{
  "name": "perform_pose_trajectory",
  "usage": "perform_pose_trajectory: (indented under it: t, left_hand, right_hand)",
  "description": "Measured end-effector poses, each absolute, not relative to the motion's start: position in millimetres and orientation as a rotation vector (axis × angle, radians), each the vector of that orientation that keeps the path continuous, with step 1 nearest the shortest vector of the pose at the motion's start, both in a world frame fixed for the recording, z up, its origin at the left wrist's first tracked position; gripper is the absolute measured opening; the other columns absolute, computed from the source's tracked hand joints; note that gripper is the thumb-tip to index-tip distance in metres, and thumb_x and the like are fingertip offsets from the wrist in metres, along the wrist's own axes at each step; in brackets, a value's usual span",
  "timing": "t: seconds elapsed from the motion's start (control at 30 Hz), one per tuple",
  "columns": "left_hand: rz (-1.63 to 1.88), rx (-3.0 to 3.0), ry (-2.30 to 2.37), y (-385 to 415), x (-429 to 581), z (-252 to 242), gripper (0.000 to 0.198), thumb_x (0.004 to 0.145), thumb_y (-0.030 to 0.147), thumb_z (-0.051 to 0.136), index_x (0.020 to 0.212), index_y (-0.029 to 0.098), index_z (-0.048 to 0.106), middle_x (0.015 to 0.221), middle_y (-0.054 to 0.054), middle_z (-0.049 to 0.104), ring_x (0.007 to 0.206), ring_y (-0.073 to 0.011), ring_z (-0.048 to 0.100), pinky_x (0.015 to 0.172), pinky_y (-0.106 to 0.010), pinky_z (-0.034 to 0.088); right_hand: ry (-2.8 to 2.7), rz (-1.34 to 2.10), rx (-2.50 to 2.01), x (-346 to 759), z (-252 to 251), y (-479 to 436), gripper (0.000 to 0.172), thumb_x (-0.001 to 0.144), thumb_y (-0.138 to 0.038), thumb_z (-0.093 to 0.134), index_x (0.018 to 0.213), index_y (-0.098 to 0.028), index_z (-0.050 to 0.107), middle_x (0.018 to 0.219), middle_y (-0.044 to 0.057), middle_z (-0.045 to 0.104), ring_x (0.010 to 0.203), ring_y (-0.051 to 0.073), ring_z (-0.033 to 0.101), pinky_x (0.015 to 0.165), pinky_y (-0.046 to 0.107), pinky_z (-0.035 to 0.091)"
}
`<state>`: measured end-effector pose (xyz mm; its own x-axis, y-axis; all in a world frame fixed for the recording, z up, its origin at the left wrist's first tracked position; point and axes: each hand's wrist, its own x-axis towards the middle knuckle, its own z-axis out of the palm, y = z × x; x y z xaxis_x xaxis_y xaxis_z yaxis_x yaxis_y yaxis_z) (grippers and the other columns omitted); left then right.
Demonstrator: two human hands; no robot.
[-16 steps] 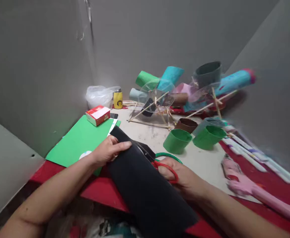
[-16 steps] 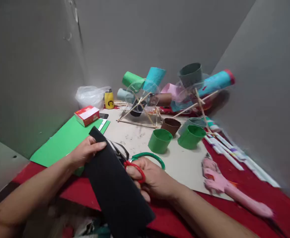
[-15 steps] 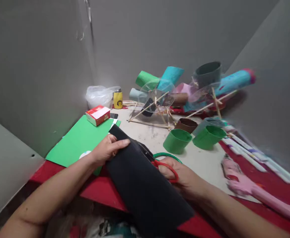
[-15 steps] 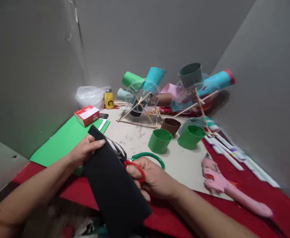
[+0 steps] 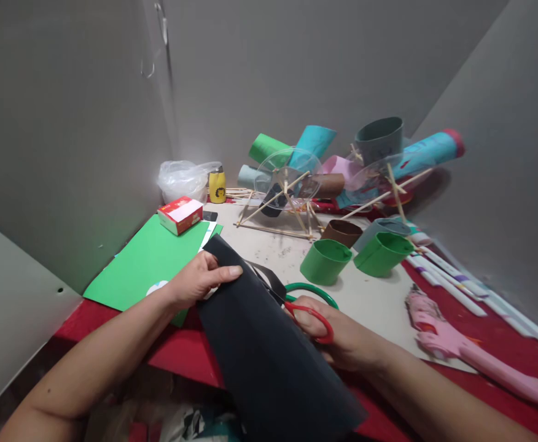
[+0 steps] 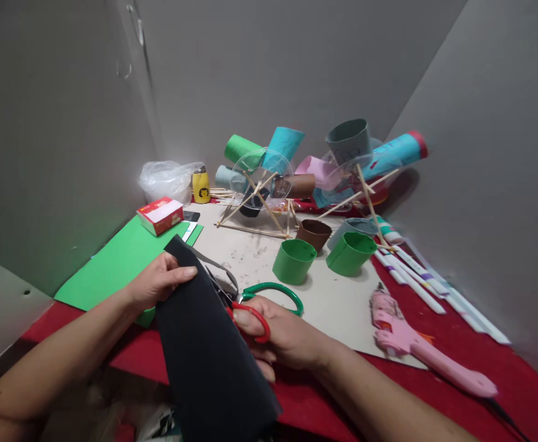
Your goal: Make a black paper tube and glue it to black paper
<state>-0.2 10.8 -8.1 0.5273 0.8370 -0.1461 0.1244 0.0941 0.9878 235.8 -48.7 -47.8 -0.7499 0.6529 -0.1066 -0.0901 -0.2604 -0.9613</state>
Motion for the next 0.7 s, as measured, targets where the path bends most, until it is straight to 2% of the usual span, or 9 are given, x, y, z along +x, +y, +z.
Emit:
perform_pose_trajectory:
  t: [0.2,0.43,0.57,0.63,0.7]
  left_hand:
    - [0.571,1.496,0.885,7.2,1.9,-11.1,0.059,0.063,0.069,0.074,0.049,0.018,0.049,0.04,0.006,0.033,0.036,-0.0043,0.024,0.038,-0.024,0.01]
    - [0.555,1.48,0.846,2.1,7.0,-9.4,0.062,0.064,0.066,0.076,0.046,0.019,0.04,0.041,0.007,0.03,0.037,-0.0035,0.022,0.04,-0.025,0.007]
    - [0.543,1.459,0.841,1.0,7.2,-10.7,0.064,0.064,0.064,0.078,0.044,0.019,0.037,0.039,0.008,0.027,0.037,-0.0029,0.019,0.04,-0.025,0.007]
    - [0.557,1.44,0.831,1.2,6.8,-12.5,0.062,0.065,0.062,0.079,0.044,0.018,0.04,0.039,0.007,0.029,0.036,-0.0027,0.021,0.039,-0.024,0.009]
    - [0.607,1.388,0.784,2.2,6.9,-14.1,0.053,0.066,0.059,0.08,0.05,0.015,0.052,0.043,0.004,0.043,0.037,-0.004,0.033,0.038,-0.02,0.017]
  right_hand:
    - [-1.52,2.11,-0.577,230.4,-43.5,-47.0,0.063,0.084,-0.071,0.054,0.05,-0.018,0.047,0.033,-0.008,0.038,0.027,0.005,0.032,0.03,0.019,0.017]
    - [-1.487,2.079,-0.625,226.8,-41.5,-49.2,0.061,0.083,-0.068,0.058,0.055,-0.014,0.059,0.033,-0.007,0.042,0.027,0.005,0.032,0.029,0.019,0.018]
    - [-1.432,2.047,-0.702,225.2,-40.7,-50.3,0.06,0.079,-0.068,0.064,0.052,-0.014,0.057,0.032,-0.007,0.042,0.026,0.005,0.036,0.029,0.019,0.014]
    - [-1.411,2.049,-0.721,225.5,-41.8,-49.8,0.06,0.076,-0.068,0.066,0.05,-0.015,0.055,0.032,-0.006,0.043,0.026,0.006,0.037,0.029,0.019,0.015]
    - [-1.405,2.037,-0.733,226.7,-44.1,-48.8,0.061,0.075,-0.069,0.066,0.05,-0.015,0.055,0.032,-0.005,0.045,0.026,0.005,0.037,0.029,0.019,0.016]
